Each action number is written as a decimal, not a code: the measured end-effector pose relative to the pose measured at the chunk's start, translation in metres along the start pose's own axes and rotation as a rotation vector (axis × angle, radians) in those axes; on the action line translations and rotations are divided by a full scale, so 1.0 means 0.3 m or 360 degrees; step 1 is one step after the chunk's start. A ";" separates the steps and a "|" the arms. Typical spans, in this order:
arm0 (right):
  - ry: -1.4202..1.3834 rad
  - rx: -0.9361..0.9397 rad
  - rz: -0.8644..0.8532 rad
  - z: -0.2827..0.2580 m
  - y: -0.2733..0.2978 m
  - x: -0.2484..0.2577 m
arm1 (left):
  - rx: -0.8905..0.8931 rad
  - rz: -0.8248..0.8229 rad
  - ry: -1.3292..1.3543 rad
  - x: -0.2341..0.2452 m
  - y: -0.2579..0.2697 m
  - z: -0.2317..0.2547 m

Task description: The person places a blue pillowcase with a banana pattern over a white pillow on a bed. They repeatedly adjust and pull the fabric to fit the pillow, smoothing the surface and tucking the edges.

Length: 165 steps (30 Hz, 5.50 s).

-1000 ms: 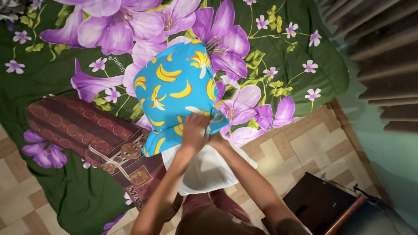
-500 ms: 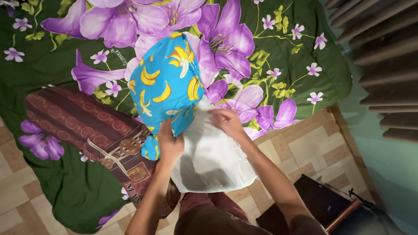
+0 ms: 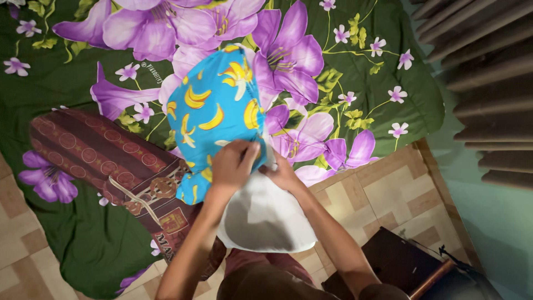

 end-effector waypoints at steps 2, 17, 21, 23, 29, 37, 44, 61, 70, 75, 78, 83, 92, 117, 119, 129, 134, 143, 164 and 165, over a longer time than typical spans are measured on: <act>0.0017 0.0092 0.0002 -0.019 -0.006 -0.036 | 0.0093 -0.0061 -0.0142 -0.031 -0.034 -0.001; 0.0734 0.0126 0.0018 -0.277 0.008 -0.293 | -0.0037 0.0086 -0.0917 0.079 -0.055 -0.127; 0.1137 0.0235 -0.0008 -0.003 -0.062 -0.332 | -0.0423 -0.0018 -0.0876 0.080 -0.007 -0.107; 0.1235 0.0265 -0.0024 0.140 -0.101 -0.338 | -0.0653 -0.0049 -0.0830 0.058 0.043 -0.101; 0.1308 0.0306 -0.0079 0.238 -0.166 -0.334 | -0.0642 -0.0224 -0.0725 0.040 0.131 -0.128; 0.0586 0.0304 0.0265 -0.088 -0.098 -0.279 | 0.0231 0.0075 -0.0592 0.076 0.098 -0.103; 0.0082 0.0253 0.0705 -0.154 -0.068 -0.278 | 0.0047 -0.0098 -0.0658 0.040 0.091 -0.067; 0.0316 0.0197 0.0615 -0.378 0.042 -0.047 | -0.0202 0.0338 0.0241 0.125 0.076 0.170; 0.0621 0.0367 0.0788 -0.559 0.061 -0.056 | 0.0019 0.0084 -0.0230 0.115 0.074 0.111; 0.0879 0.0485 0.0657 -0.320 -0.026 -0.056 | -0.0040 0.0186 -0.0310 -0.049 0.081 -0.028; 0.0790 0.0496 0.0497 -0.217 -0.035 -0.096 | -0.0024 0.0238 -0.0230 -0.106 0.079 -0.088; 0.0874 0.0323 0.0261 -0.148 -0.020 -0.150 | 0.0262 0.0101 -0.0313 -0.154 0.053 -0.171; 0.1258 0.0578 0.0396 -0.175 0.082 -0.054 | 0.0033 0.0146 -0.0663 -0.176 0.056 -0.228; 0.1220 0.0437 0.0234 0.193 -0.007 0.094 | -0.0412 0.0159 -0.0834 -0.242 0.084 -0.333; 0.1265 0.0432 0.0315 0.187 0.011 0.128 | -0.0479 0.0255 -0.0931 -0.268 0.066 -0.351; 0.1199 -0.0484 0.0798 0.156 0.001 0.134 | -0.0820 0.0083 -0.0664 -0.442 0.036 -0.353; 0.1474 -0.0469 0.0813 0.361 -0.020 0.128 | -0.0933 0.0059 -0.0688 -0.488 0.161 -0.270; 0.1375 -0.0072 0.0727 0.318 0.039 0.147 | -0.0785 -0.0169 -0.0961 -0.526 0.283 -0.429; 0.0600 -0.0572 0.0940 0.047 0.150 0.161 | -0.0154 -0.0066 -0.0521 -0.507 -0.032 -0.202; 0.0622 -0.0500 0.0958 0.028 0.145 0.142 | -0.0165 -0.0099 -0.0549 -0.474 -0.021 -0.171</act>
Point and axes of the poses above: each hand's wrist, its own y-axis away from the middle knuckle, its own x-axis out of the back of the hand, z = x × y, the point moved 1 cm from there along -y, towards the middle knuckle, and after that the axes turned 7 degrees about -y, right-handed, at the moved point
